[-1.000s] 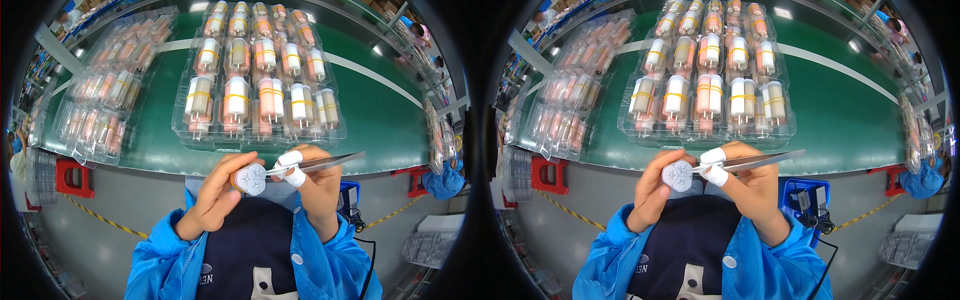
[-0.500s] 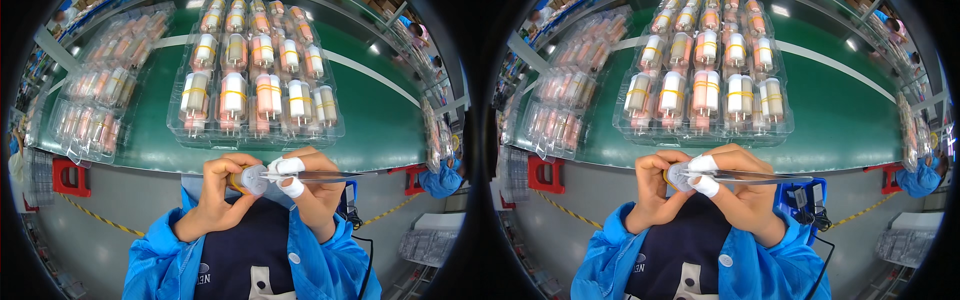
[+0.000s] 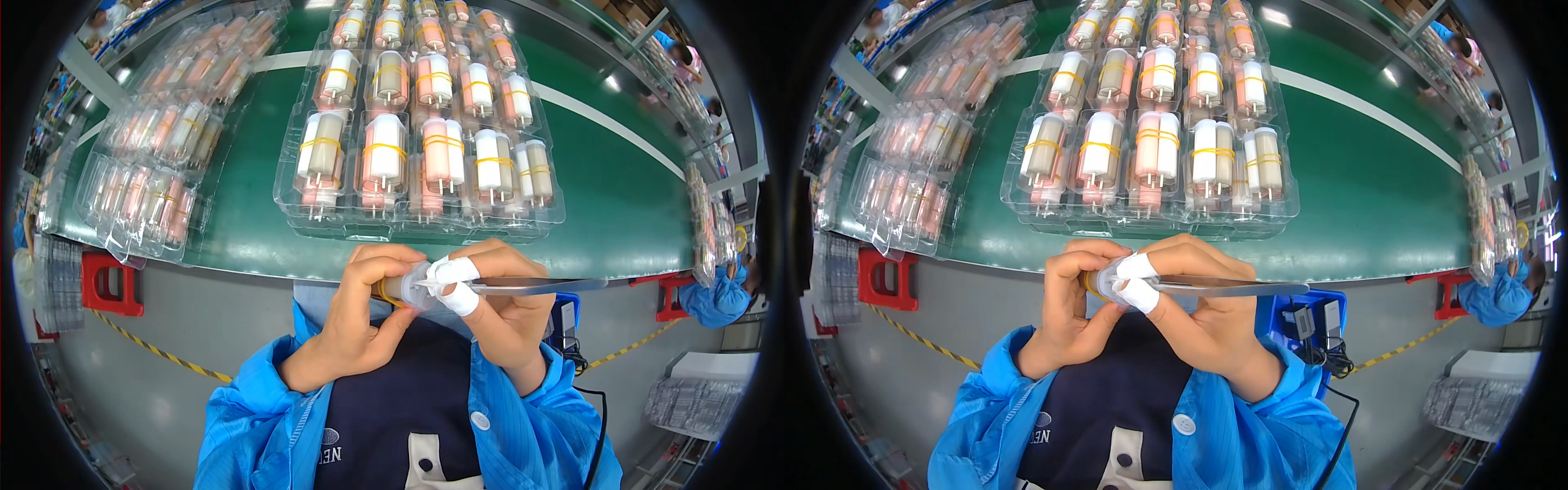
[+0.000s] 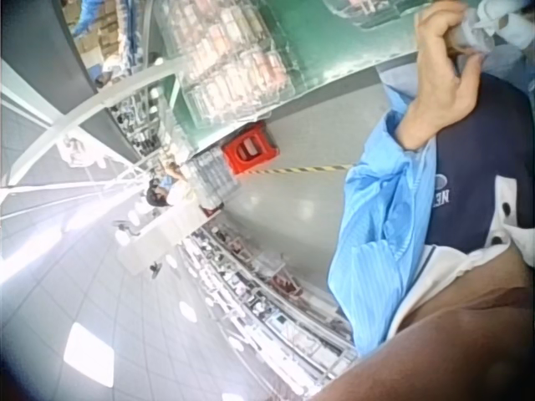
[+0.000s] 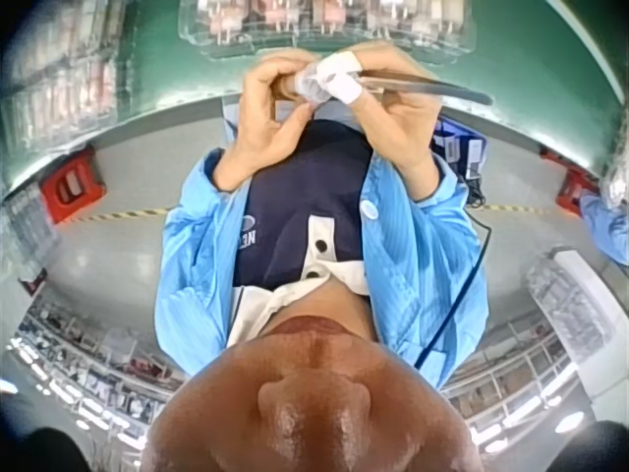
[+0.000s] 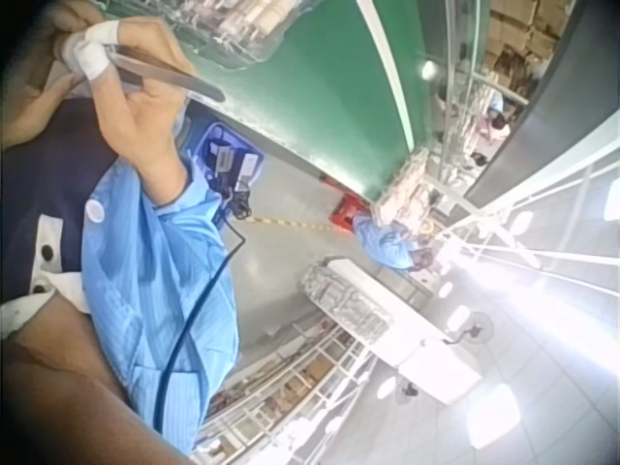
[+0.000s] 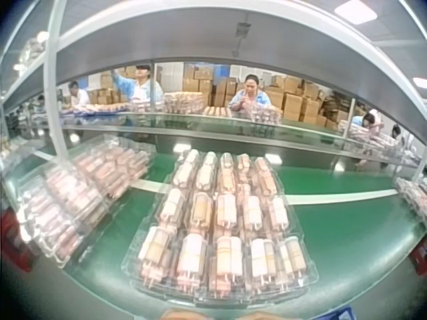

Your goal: The person uses tweezers to insert small white components into cylindrical objects on a green assembly table. The person picks up the cylindrical objects from a plastic tray, performs the insertion, and places them back into the tray.

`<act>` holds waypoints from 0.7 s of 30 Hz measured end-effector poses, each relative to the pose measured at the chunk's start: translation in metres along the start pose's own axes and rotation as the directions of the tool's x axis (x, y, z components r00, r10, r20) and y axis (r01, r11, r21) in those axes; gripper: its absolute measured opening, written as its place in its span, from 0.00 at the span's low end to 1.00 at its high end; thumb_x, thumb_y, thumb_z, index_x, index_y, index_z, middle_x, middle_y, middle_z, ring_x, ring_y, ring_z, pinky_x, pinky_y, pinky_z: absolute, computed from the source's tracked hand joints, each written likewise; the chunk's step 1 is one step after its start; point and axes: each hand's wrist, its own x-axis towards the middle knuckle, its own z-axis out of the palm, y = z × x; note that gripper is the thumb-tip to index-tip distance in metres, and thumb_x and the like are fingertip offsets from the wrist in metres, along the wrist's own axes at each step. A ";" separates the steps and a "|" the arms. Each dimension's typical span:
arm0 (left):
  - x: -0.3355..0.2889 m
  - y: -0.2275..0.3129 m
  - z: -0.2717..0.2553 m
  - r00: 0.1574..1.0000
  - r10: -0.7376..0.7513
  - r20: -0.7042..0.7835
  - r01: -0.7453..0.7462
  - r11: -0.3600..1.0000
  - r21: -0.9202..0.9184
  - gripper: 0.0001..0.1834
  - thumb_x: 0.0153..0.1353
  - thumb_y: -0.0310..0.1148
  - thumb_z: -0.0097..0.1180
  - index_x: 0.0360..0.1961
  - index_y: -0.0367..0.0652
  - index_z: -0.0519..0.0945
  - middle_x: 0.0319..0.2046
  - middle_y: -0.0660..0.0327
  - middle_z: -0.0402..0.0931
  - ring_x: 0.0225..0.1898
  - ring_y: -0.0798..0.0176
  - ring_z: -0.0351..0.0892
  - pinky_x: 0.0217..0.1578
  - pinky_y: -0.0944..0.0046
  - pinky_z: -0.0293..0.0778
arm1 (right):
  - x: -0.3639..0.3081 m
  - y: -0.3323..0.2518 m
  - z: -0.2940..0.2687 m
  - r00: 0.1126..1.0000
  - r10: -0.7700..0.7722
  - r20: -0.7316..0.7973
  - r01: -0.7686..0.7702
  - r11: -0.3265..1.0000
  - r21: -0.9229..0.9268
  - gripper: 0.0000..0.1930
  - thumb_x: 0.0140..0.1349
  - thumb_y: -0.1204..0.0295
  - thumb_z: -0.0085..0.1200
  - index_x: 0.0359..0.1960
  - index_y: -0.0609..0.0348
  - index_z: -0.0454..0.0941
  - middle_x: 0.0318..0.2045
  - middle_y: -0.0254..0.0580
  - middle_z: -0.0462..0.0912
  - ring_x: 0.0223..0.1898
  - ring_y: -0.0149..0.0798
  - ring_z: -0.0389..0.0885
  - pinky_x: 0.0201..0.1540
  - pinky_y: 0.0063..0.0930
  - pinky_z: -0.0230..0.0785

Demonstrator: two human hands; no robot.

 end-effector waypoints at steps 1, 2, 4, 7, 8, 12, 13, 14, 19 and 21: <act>0.000 0.000 0.000 1.000 -0.006 -0.004 0.006 1.000 0.001 0.26 0.48 0.15 0.58 0.48 0.36 0.64 0.47 0.45 0.71 0.46 0.50 0.71 0.48 0.57 0.67 | 0.000 0.001 0.000 1.000 -0.002 0.001 0.002 1.000 -0.002 0.07 0.53 0.80 0.60 0.35 0.65 0.80 0.31 0.46 0.82 0.33 0.36 0.81 0.35 0.25 0.72; 0.000 0.001 0.000 1.000 -0.012 -0.008 0.012 1.000 0.002 0.26 0.47 0.15 0.58 0.48 0.36 0.64 0.47 0.45 0.71 0.46 0.50 0.71 0.48 0.56 0.67 | 0.001 0.001 0.000 1.000 -0.003 0.005 0.003 1.000 -0.005 0.07 0.53 0.80 0.60 0.35 0.65 0.80 0.31 0.46 0.82 0.33 0.36 0.81 0.35 0.25 0.72; 0.000 -0.001 0.000 1.000 -0.012 -0.010 0.012 1.000 0.002 0.26 0.47 0.16 0.58 0.48 0.36 0.64 0.47 0.45 0.71 0.46 0.50 0.71 0.48 0.57 0.67 | 0.001 0.002 -0.001 1.000 -0.007 0.014 0.007 1.000 -0.009 0.07 0.53 0.80 0.59 0.35 0.65 0.80 0.31 0.46 0.82 0.33 0.36 0.81 0.35 0.25 0.72; 0.000 -0.001 0.001 1.000 -0.012 -0.020 0.012 1.000 0.009 0.26 0.47 0.16 0.58 0.48 0.36 0.65 0.47 0.46 0.71 0.46 0.50 0.71 0.48 0.56 0.66 | 0.000 0.003 0.000 1.000 -0.006 0.001 0.007 1.000 -0.010 0.07 0.53 0.81 0.59 0.35 0.65 0.80 0.32 0.46 0.82 0.33 0.36 0.81 0.36 0.25 0.72; 0.000 0.000 0.001 1.000 -0.013 -0.023 0.013 1.000 0.012 0.26 0.47 0.16 0.59 0.48 0.36 0.65 0.47 0.46 0.71 0.46 0.50 0.71 0.48 0.56 0.66 | 0.000 0.003 0.000 1.000 -0.007 -0.001 0.007 1.000 -0.004 0.07 0.53 0.81 0.59 0.35 0.65 0.80 0.32 0.46 0.82 0.33 0.36 0.81 0.36 0.25 0.72; 0.003 0.001 -0.001 1.000 -0.014 -0.011 0.014 0.998 0.060 0.26 0.46 0.16 0.59 0.47 0.36 0.65 0.47 0.46 0.71 0.46 0.49 0.71 0.47 0.56 0.67 | 0.000 0.006 0.001 1.000 0.006 -0.018 -0.006 1.000 0.021 0.07 0.53 0.81 0.59 0.35 0.65 0.80 0.32 0.46 0.82 0.34 0.36 0.81 0.36 0.26 0.72; 0.002 0.002 0.000 1.000 -0.015 -0.012 0.016 0.998 0.063 0.26 0.46 0.16 0.59 0.47 0.36 0.65 0.47 0.46 0.71 0.45 0.49 0.71 0.47 0.56 0.67 | -0.001 0.007 0.001 1.000 0.014 -0.021 -0.013 0.999 0.030 0.07 0.53 0.81 0.59 0.35 0.65 0.80 0.32 0.46 0.82 0.34 0.36 0.81 0.36 0.26 0.72; 0.002 0.002 0.000 1.000 -0.017 -0.014 0.018 0.998 0.065 0.26 0.45 0.16 0.59 0.47 0.36 0.65 0.47 0.46 0.71 0.45 0.49 0.71 0.47 0.56 0.67 | -0.001 0.008 0.001 1.000 0.007 -0.020 -0.007 1.000 0.031 0.07 0.53 0.81 0.59 0.35 0.65 0.80 0.32 0.46 0.82 0.34 0.36 0.81 0.36 0.26 0.72; 0.000 -0.001 0.000 1.000 0.006 -0.025 -0.004 0.998 0.062 0.27 0.45 0.16 0.60 0.48 0.36 0.66 0.47 0.46 0.71 0.45 0.49 0.72 0.47 0.56 0.67 | -0.003 0.012 -0.001 1.000 -0.004 -0.030 0.005 0.999 0.041 0.07 0.53 0.81 0.59 0.35 0.65 0.80 0.31 0.46 0.82 0.34 0.36 0.81 0.36 0.26 0.72; -0.001 -0.002 0.000 0.999 0.003 -0.032 -0.001 0.998 0.063 0.27 0.45 0.16 0.60 0.48 0.36 0.66 0.47 0.46 0.71 0.45 0.49 0.72 0.47 0.56 0.67 | -0.003 0.012 -0.001 1.000 -0.005 -0.024 0.006 0.999 0.034 0.07 0.53 0.81 0.59 0.35 0.65 0.80 0.31 0.46 0.82 0.33 0.36 0.81 0.36 0.26 0.72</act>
